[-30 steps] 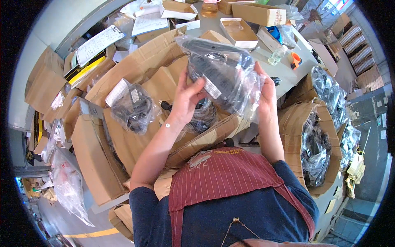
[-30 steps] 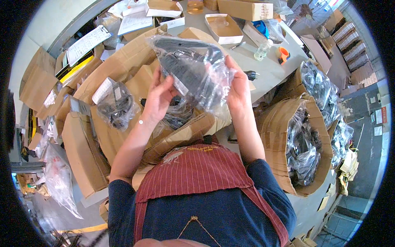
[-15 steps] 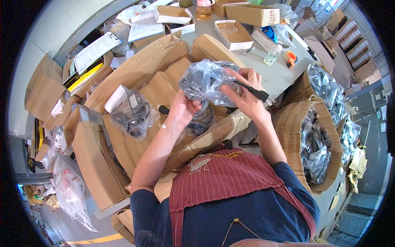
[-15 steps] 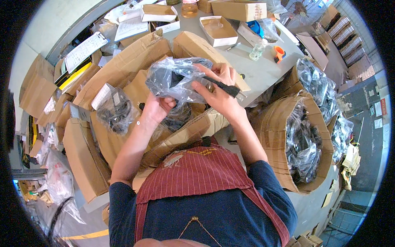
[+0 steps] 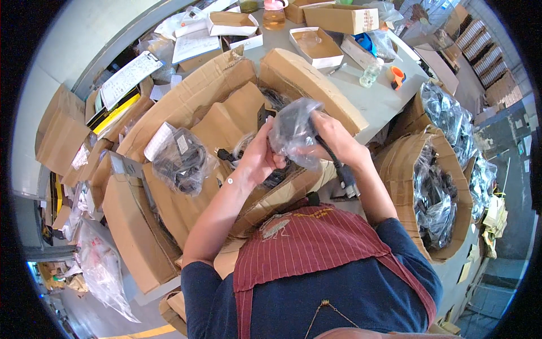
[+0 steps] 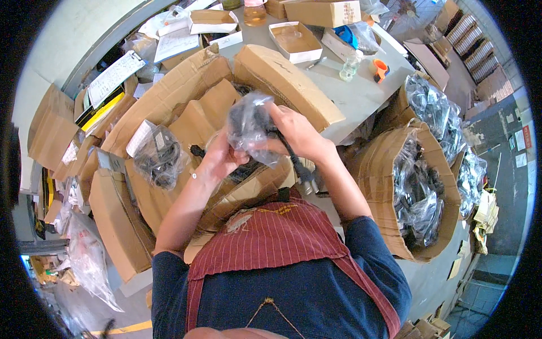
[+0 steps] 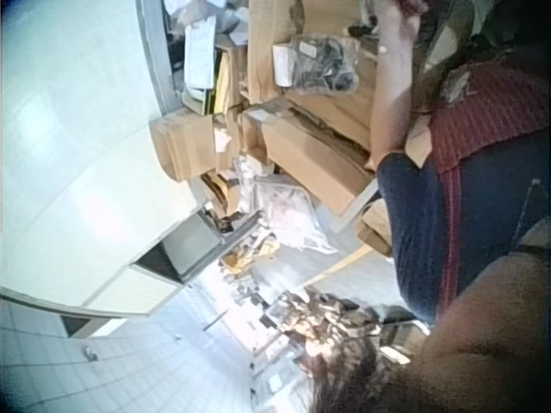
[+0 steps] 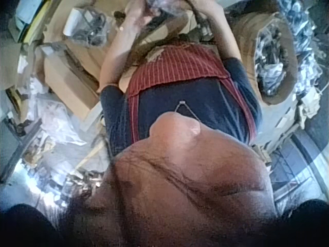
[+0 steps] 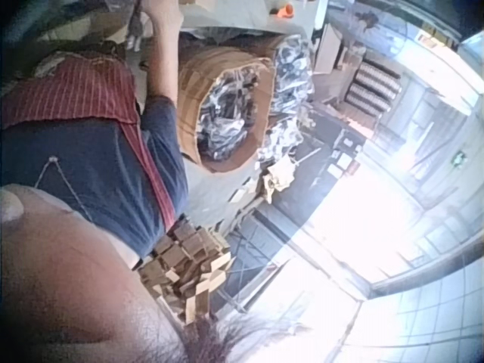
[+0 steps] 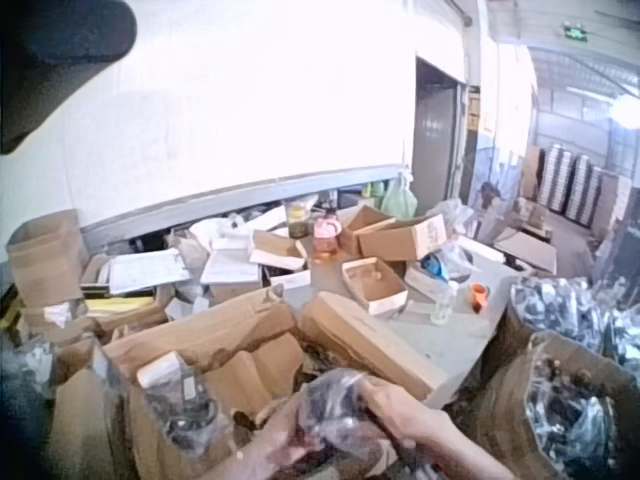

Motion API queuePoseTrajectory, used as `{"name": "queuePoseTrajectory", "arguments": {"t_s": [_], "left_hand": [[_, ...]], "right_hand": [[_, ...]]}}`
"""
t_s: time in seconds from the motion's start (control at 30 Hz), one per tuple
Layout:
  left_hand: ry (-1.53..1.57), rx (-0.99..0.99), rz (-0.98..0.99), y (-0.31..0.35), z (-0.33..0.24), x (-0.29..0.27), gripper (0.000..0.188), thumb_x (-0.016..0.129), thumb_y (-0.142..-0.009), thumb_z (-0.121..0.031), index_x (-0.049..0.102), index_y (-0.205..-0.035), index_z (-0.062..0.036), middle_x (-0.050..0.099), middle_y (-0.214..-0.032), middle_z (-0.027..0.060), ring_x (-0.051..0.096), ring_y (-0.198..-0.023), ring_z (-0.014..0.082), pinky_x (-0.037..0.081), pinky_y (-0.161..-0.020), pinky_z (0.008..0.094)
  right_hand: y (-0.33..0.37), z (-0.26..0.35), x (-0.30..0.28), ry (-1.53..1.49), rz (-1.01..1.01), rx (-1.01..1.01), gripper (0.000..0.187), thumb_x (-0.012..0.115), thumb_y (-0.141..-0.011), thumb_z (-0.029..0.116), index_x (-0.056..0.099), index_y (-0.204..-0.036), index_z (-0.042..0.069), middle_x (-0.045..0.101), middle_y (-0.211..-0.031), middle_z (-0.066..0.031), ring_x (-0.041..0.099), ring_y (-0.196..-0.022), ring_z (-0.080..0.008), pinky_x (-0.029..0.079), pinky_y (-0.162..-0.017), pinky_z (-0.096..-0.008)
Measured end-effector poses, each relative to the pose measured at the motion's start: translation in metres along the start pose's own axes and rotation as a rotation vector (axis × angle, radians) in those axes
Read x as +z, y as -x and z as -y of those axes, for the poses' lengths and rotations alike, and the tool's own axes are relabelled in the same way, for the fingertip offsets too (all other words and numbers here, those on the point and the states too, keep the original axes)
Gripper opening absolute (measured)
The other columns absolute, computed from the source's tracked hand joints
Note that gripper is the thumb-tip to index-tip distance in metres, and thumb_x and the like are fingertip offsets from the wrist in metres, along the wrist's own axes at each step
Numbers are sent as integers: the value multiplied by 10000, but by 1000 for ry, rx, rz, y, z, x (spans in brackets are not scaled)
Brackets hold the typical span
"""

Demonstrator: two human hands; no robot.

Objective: The person picks up power strips and power cords from cardboard boxes and places them together into plastic bags.

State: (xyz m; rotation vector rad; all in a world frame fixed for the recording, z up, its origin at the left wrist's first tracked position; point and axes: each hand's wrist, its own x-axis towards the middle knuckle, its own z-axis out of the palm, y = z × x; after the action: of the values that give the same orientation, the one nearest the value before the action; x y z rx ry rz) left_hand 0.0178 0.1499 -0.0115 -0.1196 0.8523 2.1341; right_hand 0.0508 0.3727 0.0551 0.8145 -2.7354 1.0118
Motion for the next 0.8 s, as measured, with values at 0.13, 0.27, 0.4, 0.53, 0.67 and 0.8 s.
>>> {"name": "queuePoseTrajectory", "arguments": {"t_s": [0.13,0.27,0.4,0.53,0.67,0.8], "left_hand": [[-129,-106,-104,5,-3,18,626,433,-937,-696,642,-874,-109,616,-635,26,546,-482,131,459,-452,276],[-315,-10,-53,8,-9,25,722,374,-919,-752,632,-862,-79,634,-660,64,590,-516,146,489,-479,282],[-684,256,-286,12,-16,21,765,403,-925,-731,626,-948,0,684,-784,131,677,-659,217,542,-577,307],[-1256,956,-572,24,-23,43,516,729,-876,-398,553,-1147,4,634,-1051,185,659,-949,321,539,-785,386],[-1476,1502,-459,35,-31,58,471,761,-849,-210,550,-1230,-29,626,-1118,157,652,-950,310,543,-784,368],[-1543,1512,-536,38,-38,51,309,754,-853,-166,647,-1119,-55,662,-1074,128,659,-847,255,543,-759,323]], "right_hand": [[-1,-2,10,-351,46,91,663,814,-774,325,504,-1276,23,639,-1128,-192,621,-1075,-347,470,-952,-400],[-4,-3,16,-329,8,195,713,801,-767,335,475,-1317,21,654,-1113,-205,633,-1068,-363,480,-942,-415],[-13,-4,22,-179,-195,375,705,769,-753,454,477,-1195,-11,672,-978,-254,660,-968,-410,509,-852,-444],[-21,1,29,-36,-223,391,659,772,-760,440,415,-1083,-10,664,-827,-268,676,-803,-434,530,-715,-466],[-22,11,46,101,-183,219,753,782,-763,386,366,-1254,-4,669,-813,-255,683,-784,-415,538,-671,-479],[-28,24,53,117,-110,248,755,806,-732,419,418,-1225,-2,668,-820,-241,678,-806,-411,536,-705,-468]]}}
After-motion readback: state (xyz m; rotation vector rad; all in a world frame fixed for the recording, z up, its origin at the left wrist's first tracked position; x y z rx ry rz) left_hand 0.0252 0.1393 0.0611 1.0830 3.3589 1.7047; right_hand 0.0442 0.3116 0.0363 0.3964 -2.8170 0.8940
